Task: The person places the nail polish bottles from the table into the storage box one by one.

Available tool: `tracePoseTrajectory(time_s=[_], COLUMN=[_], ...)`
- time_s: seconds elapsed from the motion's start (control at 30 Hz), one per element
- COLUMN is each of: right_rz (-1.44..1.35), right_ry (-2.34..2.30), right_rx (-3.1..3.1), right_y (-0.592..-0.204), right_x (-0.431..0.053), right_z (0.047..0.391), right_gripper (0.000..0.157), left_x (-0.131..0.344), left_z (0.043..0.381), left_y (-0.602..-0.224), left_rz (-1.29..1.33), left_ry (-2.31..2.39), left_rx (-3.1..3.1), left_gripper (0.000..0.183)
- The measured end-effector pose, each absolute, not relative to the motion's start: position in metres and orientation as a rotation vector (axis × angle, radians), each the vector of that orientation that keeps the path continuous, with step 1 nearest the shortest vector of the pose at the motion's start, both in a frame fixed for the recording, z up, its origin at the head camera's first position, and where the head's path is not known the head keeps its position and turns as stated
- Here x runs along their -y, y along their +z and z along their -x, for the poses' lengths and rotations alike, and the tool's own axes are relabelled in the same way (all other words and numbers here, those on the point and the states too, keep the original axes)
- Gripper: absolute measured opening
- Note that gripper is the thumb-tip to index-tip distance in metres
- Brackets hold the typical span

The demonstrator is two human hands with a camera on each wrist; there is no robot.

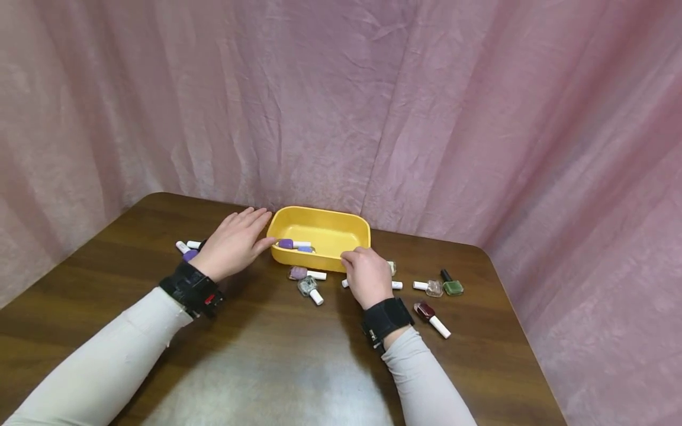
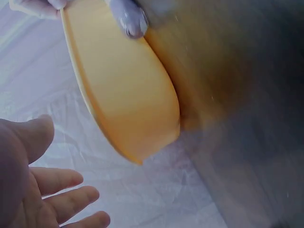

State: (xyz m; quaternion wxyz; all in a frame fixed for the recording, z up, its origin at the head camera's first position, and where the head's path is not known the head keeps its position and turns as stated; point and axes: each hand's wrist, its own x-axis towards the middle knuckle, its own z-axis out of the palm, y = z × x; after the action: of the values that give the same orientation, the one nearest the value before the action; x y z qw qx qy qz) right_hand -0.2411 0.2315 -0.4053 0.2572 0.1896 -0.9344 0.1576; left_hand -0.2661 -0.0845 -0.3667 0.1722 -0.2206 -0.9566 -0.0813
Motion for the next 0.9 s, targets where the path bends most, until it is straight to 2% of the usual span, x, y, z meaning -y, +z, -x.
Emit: tracePoseTrajectory(time_s=[0.9], right_rz=[-0.502], right_ry=[0.409], right_rx=[2.548], right_y=[-0.404], right_x=[-0.235], right_z=[0.241], right_gripper=[0.009], left_x=[0.133], left_z=[0.267], left_y=[-0.37], left_rz=[0.558], left_ry=[-0.141], left_rx=[2.846], left_gripper=[0.067])
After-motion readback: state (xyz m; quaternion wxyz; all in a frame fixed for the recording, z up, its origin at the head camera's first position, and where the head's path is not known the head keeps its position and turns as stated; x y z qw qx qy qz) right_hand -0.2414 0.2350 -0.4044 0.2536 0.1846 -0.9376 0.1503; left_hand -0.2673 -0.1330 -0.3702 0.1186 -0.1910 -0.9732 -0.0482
